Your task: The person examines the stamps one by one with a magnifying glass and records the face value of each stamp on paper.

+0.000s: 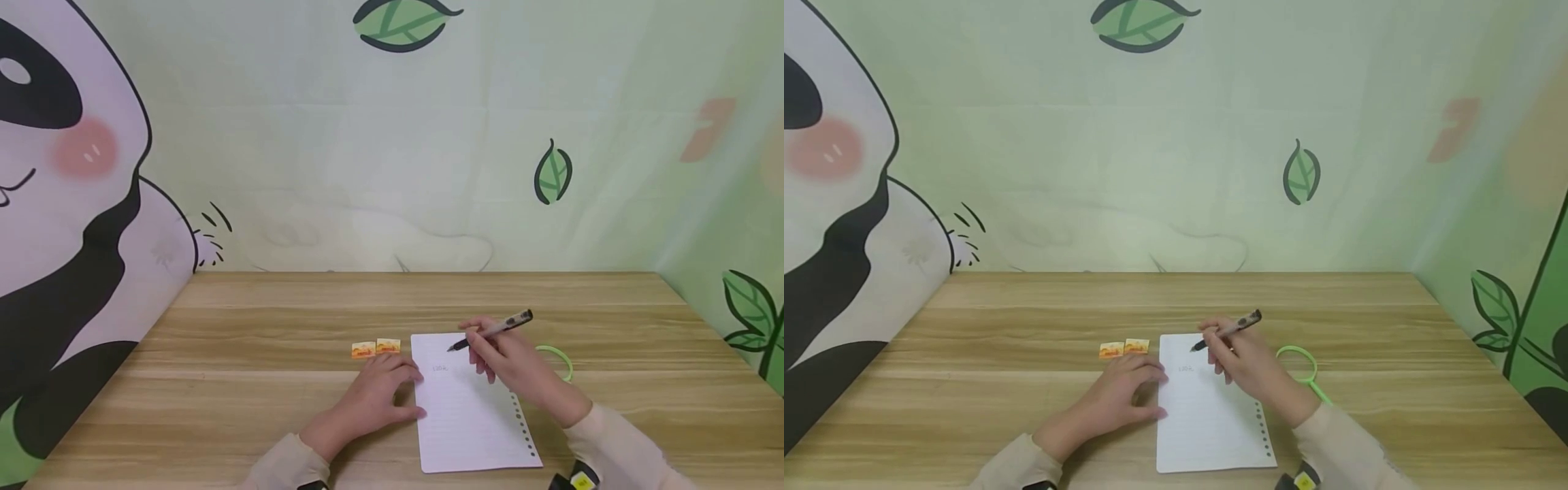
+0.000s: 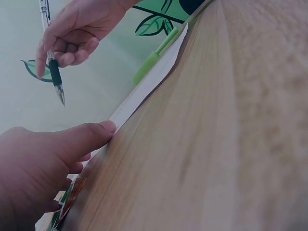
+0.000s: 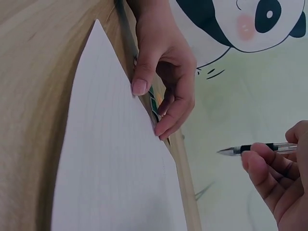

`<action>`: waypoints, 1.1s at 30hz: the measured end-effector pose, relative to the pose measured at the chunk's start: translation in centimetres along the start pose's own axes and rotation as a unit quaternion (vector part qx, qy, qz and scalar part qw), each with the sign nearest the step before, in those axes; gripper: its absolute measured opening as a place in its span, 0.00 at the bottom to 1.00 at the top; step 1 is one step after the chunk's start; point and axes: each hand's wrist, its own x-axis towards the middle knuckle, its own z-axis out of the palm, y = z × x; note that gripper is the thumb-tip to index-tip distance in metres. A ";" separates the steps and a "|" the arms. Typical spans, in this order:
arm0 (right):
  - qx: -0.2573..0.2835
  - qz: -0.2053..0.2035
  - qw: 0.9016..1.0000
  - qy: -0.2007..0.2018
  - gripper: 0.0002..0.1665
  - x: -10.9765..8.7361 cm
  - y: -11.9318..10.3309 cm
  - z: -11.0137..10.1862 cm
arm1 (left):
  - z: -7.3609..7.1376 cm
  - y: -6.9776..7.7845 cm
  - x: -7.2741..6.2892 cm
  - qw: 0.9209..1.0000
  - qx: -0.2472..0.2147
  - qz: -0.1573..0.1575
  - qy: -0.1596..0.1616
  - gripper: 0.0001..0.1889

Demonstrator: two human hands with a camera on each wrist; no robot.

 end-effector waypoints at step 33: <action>0.089 0.086 0.992 -0.025 0.17 0.8 2.5 2.1 | 0.0 -0.1 0.0 1.000 0.000 -0.006 -0.011 0.22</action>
